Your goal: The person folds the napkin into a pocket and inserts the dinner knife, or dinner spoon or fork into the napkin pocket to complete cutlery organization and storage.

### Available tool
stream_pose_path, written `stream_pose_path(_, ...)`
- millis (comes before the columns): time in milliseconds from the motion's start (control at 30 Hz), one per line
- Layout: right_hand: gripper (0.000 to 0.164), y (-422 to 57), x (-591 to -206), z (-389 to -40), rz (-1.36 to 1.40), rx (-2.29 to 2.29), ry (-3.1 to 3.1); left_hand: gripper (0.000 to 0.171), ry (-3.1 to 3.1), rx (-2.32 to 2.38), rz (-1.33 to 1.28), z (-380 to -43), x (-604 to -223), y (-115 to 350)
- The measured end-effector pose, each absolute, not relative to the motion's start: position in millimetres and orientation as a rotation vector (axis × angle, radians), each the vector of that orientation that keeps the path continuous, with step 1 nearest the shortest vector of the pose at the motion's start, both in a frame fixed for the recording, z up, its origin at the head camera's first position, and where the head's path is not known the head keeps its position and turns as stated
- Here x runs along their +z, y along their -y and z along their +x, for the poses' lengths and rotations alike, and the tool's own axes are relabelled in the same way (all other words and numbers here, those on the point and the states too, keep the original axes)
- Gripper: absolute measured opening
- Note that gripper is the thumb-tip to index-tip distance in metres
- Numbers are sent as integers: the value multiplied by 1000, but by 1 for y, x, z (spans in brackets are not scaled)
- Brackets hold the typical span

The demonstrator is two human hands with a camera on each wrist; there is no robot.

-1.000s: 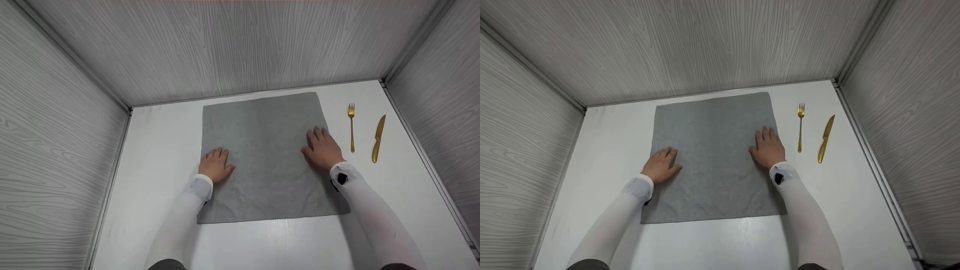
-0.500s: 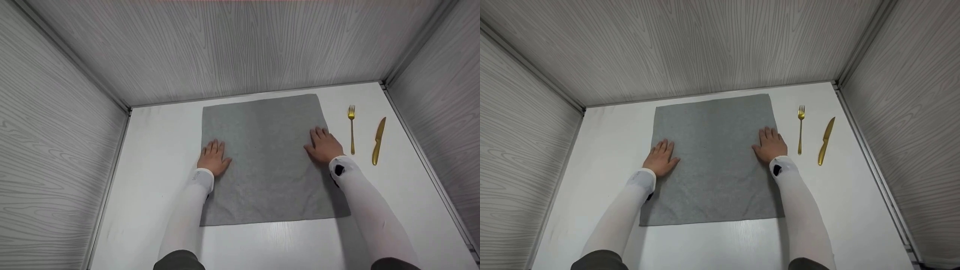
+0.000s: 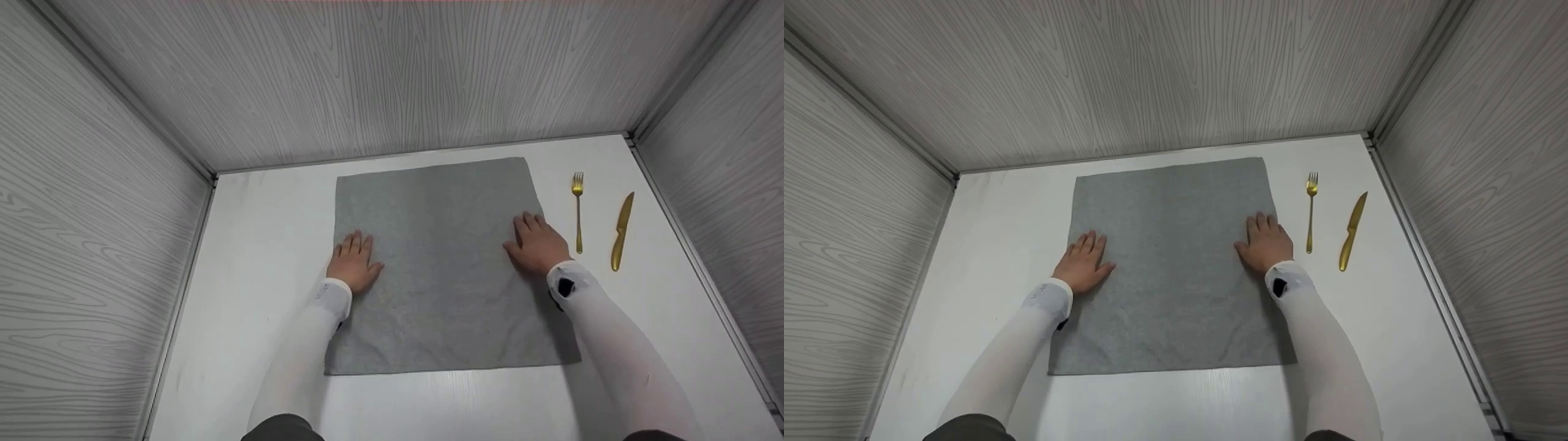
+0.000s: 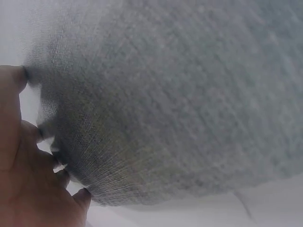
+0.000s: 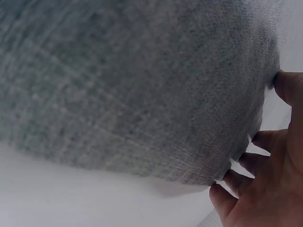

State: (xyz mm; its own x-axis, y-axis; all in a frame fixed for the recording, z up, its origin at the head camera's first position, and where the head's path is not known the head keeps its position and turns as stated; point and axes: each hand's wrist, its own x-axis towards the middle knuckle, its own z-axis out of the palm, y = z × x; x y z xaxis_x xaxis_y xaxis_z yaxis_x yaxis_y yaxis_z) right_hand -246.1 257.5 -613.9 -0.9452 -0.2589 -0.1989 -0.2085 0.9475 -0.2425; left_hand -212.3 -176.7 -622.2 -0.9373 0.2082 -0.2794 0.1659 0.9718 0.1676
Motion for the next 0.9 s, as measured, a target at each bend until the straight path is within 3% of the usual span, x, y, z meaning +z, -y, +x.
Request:
stream_pose_path(600, 76, -262, -616, -238, -323, -328, -2875, 75, -2849, 262, 274, -208, -621, 176)
stream_pose_path(767, 61, -260, -603, -254, -227, -472, -2868, 58, -2832, 466, 102, -229, -612, 176)
stream_pose_path(900, 47, -259, -596, -273, -144, -662, -2853, 57, -2787, 654, -71, -251, -606, 178)
